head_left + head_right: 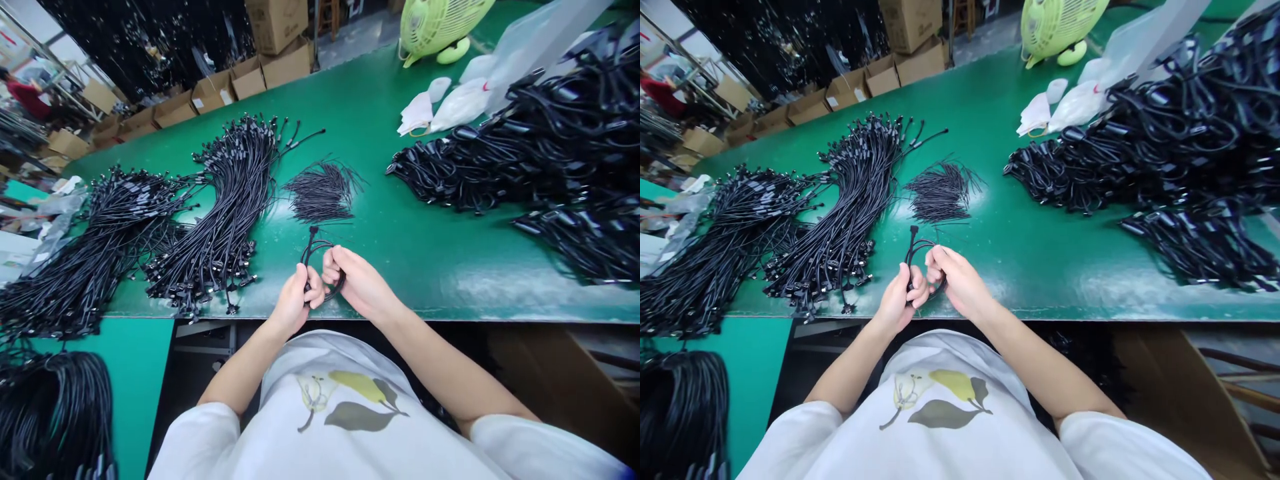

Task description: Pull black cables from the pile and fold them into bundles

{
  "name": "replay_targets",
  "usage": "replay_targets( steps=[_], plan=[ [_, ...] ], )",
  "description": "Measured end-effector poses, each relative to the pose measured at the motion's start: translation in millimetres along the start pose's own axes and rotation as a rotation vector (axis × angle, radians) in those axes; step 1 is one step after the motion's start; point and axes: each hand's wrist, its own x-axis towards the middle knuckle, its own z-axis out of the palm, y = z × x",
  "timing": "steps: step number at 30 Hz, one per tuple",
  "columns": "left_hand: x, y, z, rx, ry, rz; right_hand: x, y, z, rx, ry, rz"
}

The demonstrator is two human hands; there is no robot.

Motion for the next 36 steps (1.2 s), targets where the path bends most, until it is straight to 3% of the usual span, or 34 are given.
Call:
replay_targets(
  steps=[4,10,14,17,20,23,27,29,32,34,36],
  plan=[
    [3,-5,-11.3,0.211,-0.052,0.064,-1,-3,7,0.053,0.035,-0.092],
    [-5,-14,-21.0,0.551,-0.217,0.043,-1,5,16,-0.087,0.113,-0.181],
    [-8,-15,-21.8,0.595,-0.181,0.087,0,3,16,-0.059,0.071,-0.177],
    [-8,-19,-18.5,0.52,-0.196,0.121,1,-5,16,-0.194,0.083,-0.259],
    [-11,-22,-10.3,0.219,-0.276,-0.072,6,-12,12,-0.39,0.069,-0.374],
    [-14,-21,0.0,-0.047,-0.25,-0.267,14,-13,5,-0.465,0.033,-0.454],
    [-14,-15,8.3,-0.115,-0.187,-0.299,22,-12,-1,-0.524,0.042,-0.47],
    [-11,-13,7.4,-0.1,-0.17,-0.3,23,-16,-6,-0.651,0.041,-0.555],
    [-7,-9,-1.3,0.012,-0.117,-0.281,18,-31,-18,-1.079,-0.037,-0.839],
    [-5,-8,-10.6,0.157,-0.11,-0.258,10,-39,-28,-1.41,-0.205,-0.993],
    [-5,-7,-19.7,0.364,-0.15,-0.23,0,-39,-36,-1.701,-0.408,-1.042]
  ],
)
